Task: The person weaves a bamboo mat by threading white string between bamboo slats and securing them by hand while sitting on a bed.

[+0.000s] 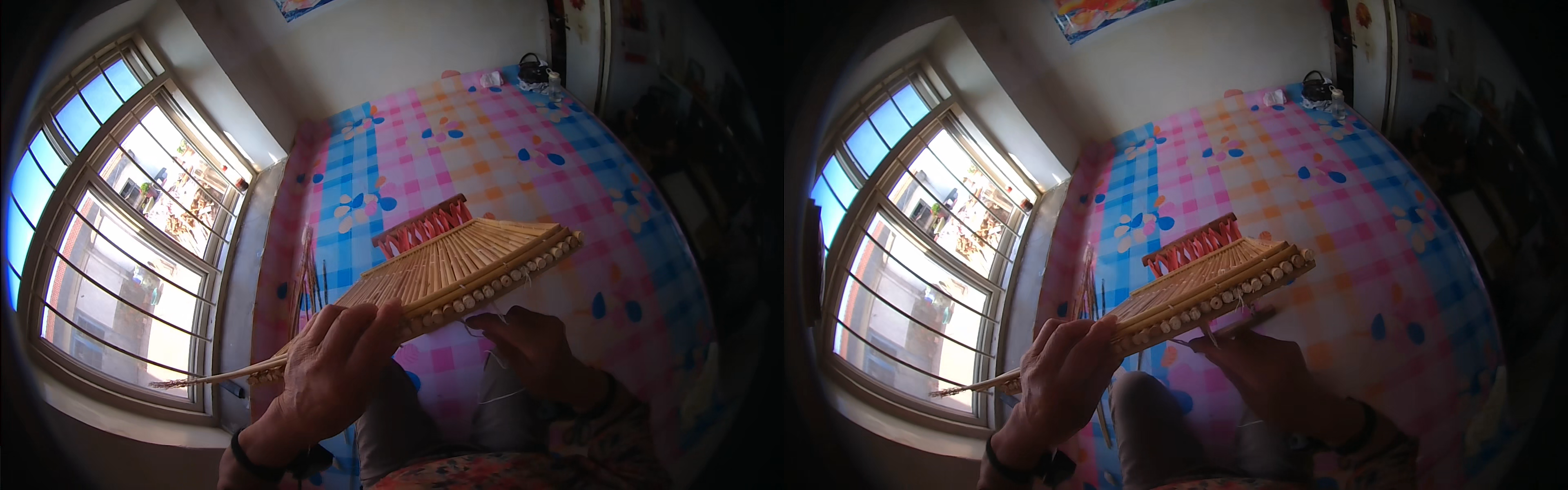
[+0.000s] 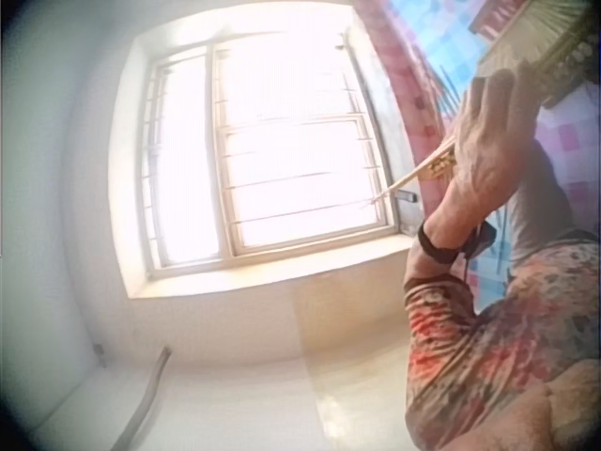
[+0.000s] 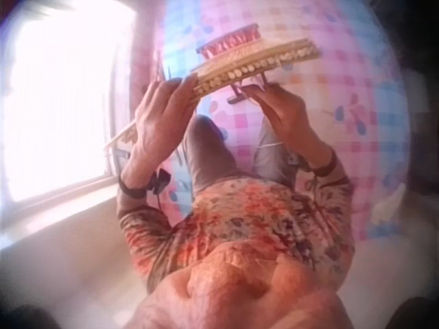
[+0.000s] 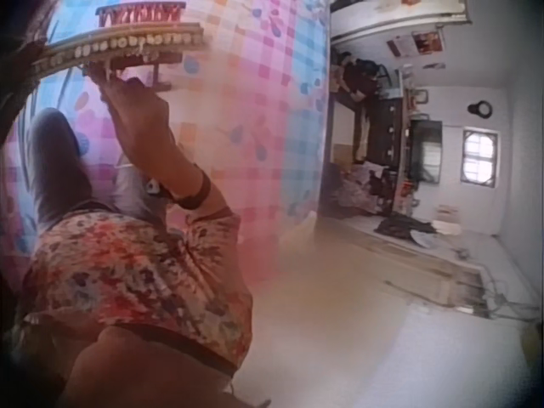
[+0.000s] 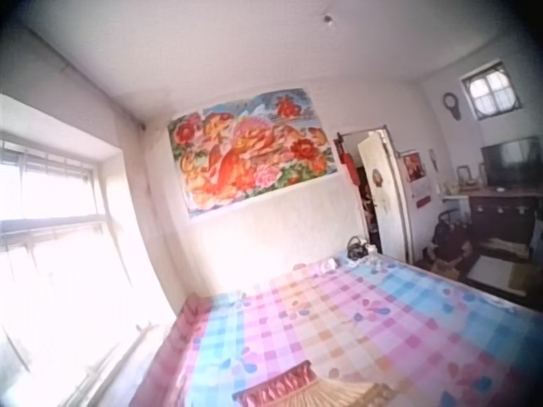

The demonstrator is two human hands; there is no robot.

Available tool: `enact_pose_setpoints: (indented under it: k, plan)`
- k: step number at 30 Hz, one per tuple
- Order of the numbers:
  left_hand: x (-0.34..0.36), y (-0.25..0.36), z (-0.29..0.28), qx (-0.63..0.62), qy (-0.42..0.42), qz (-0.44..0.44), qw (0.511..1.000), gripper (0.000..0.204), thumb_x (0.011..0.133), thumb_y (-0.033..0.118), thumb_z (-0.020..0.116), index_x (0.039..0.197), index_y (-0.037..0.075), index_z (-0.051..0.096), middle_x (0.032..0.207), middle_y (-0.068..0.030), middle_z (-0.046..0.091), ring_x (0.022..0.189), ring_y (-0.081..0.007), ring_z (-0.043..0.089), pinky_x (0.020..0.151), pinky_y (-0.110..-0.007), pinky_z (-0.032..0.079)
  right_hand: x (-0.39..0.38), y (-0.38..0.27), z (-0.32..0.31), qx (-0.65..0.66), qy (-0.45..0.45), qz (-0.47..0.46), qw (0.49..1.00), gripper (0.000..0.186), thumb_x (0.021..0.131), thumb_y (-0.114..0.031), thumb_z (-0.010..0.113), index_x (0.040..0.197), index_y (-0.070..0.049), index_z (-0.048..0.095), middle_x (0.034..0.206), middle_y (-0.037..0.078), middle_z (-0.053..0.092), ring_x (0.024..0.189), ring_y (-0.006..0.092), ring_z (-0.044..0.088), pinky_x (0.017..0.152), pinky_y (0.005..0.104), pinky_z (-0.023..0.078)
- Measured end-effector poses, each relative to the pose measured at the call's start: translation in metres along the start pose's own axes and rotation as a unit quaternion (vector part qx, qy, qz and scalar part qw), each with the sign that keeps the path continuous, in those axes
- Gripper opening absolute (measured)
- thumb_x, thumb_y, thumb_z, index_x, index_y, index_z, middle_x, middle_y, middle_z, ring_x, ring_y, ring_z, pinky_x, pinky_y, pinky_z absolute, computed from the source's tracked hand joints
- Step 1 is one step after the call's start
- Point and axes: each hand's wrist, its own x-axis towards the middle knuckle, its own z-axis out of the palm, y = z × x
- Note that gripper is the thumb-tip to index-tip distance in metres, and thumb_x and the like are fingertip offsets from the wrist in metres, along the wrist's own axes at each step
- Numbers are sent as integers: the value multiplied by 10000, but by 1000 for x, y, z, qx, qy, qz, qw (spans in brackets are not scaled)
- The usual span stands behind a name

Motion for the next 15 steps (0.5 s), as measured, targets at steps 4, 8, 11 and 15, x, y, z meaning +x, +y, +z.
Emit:
enact_pose_setpoints:
  k: [4, 8, 11, 15]
  plan:
    - [-7, 10, -3, 34, 7, 15, 999, 477, 738, 20, 674, 1199, -59, 578, 931, -107, 574, 740, -225, 570, 606, -332, 490, -9, -8, -3, -36, -44, 36, 998, 380, 834, -47, 600, 1207, -119, 606, 671, 90, 492, 585, 260, 526, 509, 381, 435]
    - [-8, 8, 2, 44, 18, 53, 997, 449, 722, 18, 672, 1156, -73, 598, 912, -109, 576, 716, -211, 571, 588, -316, 483, -18, -4, -2, -49, -57, 32, 997, 437, 845, -68, 570, 1274, -151, 574, 666, 75, 489, 605, 254, 532, 512, 397, 450]
    - [-10, 7, 4, 45, 18, 51, 997, 432, 726, 29, 674, 1141, -73, 606, 897, -105, 579, 703, -199, 569, 587, -310, 480, -20, -1, 3, -11, -34, 25, 999, 424, 839, -88, 577, 1260, -141, 586, 658, 65, 478, 596, 241, 526, 505, 398, 447]
    - [-14, 5, 4, 67, 8, 71, 995, 421, 734, 39, 679, 1135, -69, 611, 910, -107, 588, 723, -199, 578, 586, -306, 482, -23, 1, 8, -15, -38, 11, 999, 444, 823, -85, 592, 1265, -126, 588, 655, 64, 477, 593, 237, 525, 499, 393, 443]
